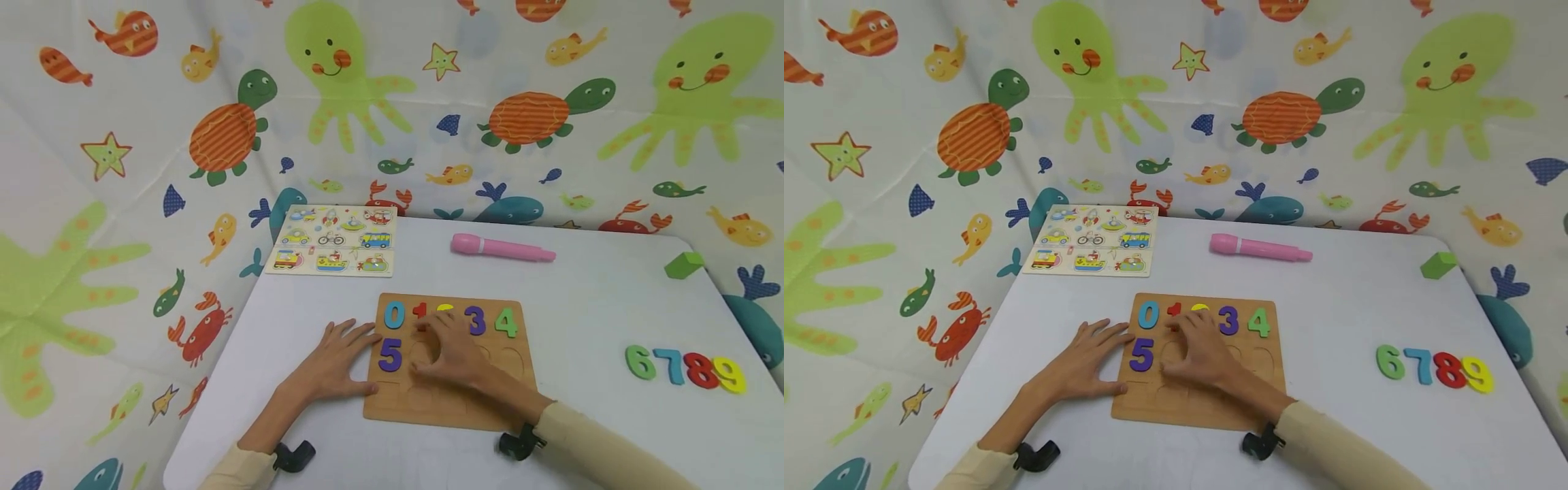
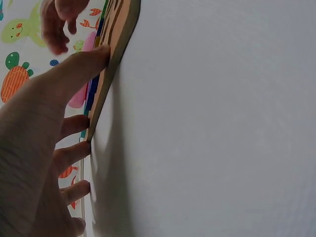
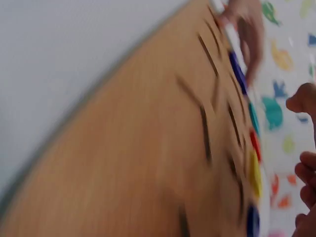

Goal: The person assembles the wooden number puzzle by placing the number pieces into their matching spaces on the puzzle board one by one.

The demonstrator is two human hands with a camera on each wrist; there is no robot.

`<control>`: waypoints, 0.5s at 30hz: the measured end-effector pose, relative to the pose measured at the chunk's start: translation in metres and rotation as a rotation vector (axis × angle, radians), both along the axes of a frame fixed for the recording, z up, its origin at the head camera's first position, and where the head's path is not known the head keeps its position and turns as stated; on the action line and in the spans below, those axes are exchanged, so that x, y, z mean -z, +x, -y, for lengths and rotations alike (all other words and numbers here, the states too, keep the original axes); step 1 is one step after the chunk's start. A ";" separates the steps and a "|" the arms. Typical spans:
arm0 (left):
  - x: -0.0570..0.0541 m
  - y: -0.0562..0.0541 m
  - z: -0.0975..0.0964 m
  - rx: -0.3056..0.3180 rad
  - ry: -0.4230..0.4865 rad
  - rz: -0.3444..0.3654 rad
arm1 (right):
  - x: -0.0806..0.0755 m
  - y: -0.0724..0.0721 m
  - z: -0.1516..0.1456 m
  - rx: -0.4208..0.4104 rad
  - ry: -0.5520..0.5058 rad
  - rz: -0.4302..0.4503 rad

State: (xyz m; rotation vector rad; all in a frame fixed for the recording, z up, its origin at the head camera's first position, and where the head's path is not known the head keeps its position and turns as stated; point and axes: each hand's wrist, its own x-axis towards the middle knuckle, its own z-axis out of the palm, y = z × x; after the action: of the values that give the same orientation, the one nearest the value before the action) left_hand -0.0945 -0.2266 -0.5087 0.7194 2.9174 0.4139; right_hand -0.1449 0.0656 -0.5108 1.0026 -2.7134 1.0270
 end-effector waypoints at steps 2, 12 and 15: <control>0.000 0.000 -0.001 -0.002 -0.003 -0.001 | -0.009 -0.006 -0.029 0.014 -0.011 -0.005; -0.003 0.002 -0.002 -0.010 -0.008 -0.008 | -0.021 -0.009 -0.239 0.206 0.120 0.054; -0.002 0.001 -0.002 -0.007 -0.010 0.000 | -0.020 0.001 -0.296 0.278 0.173 0.105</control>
State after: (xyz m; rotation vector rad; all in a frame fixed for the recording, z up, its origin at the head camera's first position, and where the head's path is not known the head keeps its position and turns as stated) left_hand -0.0933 -0.2242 -0.5062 0.7078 2.9205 0.4000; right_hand -0.1441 0.3617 -0.4905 0.5783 -2.9590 0.8297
